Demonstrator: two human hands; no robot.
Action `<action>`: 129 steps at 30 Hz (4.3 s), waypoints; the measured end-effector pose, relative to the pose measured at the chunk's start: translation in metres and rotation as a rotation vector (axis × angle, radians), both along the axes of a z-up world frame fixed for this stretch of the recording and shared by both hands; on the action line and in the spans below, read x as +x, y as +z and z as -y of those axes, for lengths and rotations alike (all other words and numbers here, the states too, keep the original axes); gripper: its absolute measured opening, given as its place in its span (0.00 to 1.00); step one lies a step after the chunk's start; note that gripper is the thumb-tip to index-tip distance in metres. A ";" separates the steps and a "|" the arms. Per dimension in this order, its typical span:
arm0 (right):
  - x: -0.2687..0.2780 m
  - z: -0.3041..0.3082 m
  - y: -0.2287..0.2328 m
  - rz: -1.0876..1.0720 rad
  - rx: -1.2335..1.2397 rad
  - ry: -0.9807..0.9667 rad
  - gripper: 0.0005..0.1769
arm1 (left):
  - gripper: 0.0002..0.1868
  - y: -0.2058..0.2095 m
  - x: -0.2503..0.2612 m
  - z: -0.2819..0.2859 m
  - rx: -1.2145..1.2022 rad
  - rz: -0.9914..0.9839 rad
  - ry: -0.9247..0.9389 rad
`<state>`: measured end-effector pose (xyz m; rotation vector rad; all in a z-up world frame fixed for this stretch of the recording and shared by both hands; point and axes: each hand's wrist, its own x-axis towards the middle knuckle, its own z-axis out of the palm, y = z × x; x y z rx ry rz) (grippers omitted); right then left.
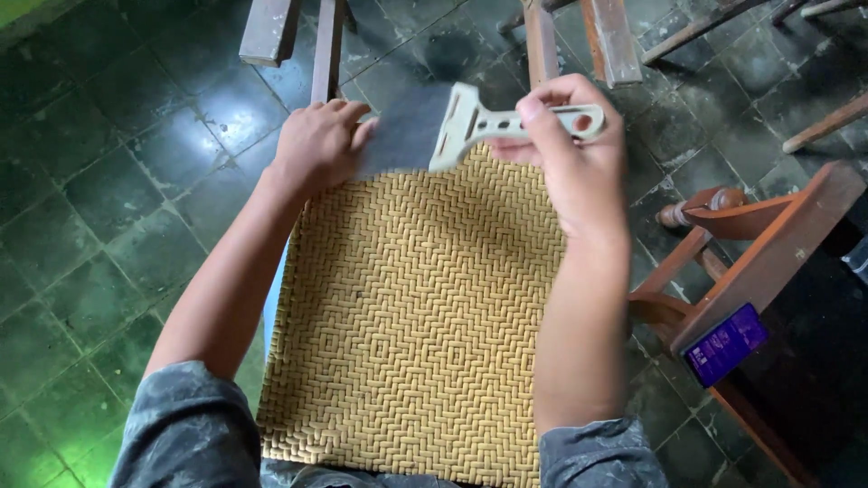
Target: The person picks up a woven mat from the floor and places it on their lap. They then use a brush to sweep the surface of the mat repeatedly, removing dust or debris. The person continues brushing the mat for the remainder of the clip.
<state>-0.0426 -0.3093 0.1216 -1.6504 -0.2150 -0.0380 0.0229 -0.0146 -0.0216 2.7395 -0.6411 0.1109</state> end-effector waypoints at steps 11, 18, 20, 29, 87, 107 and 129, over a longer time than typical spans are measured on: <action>0.013 0.022 -0.034 -0.320 -0.018 0.008 0.07 | 0.42 -0.001 0.023 0.010 0.049 -0.372 0.306; 0.025 0.029 -0.038 0.225 -0.056 -0.506 0.06 | 0.37 -0.005 0.023 0.010 0.048 -0.332 0.335; 0.016 0.037 -0.028 0.139 0.043 -0.419 0.06 | 0.36 -0.003 0.021 0.010 0.042 -0.325 0.339; -0.009 0.046 0.001 -0.312 0.017 0.040 0.10 | 0.28 0.008 0.026 0.020 0.050 -0.255 0.264; -0.003 0.141 -0.029 0.507 -0.028 -0.700 0.08 | 0.41 0.009 -0.027 0.189 0.058 -0.055 -0.703; -0.038 0.121 0.017 0.355 0.069 -0.541 0.09 | 0.33 0.029 0.020 0.239 0.144 -0.353 -0.144; -0.055 0.123 -0.036 0.421 -0.656 -0.562 0.03 | 0.43 0.056 0.009 0.177 -0.120 -0.643 0.023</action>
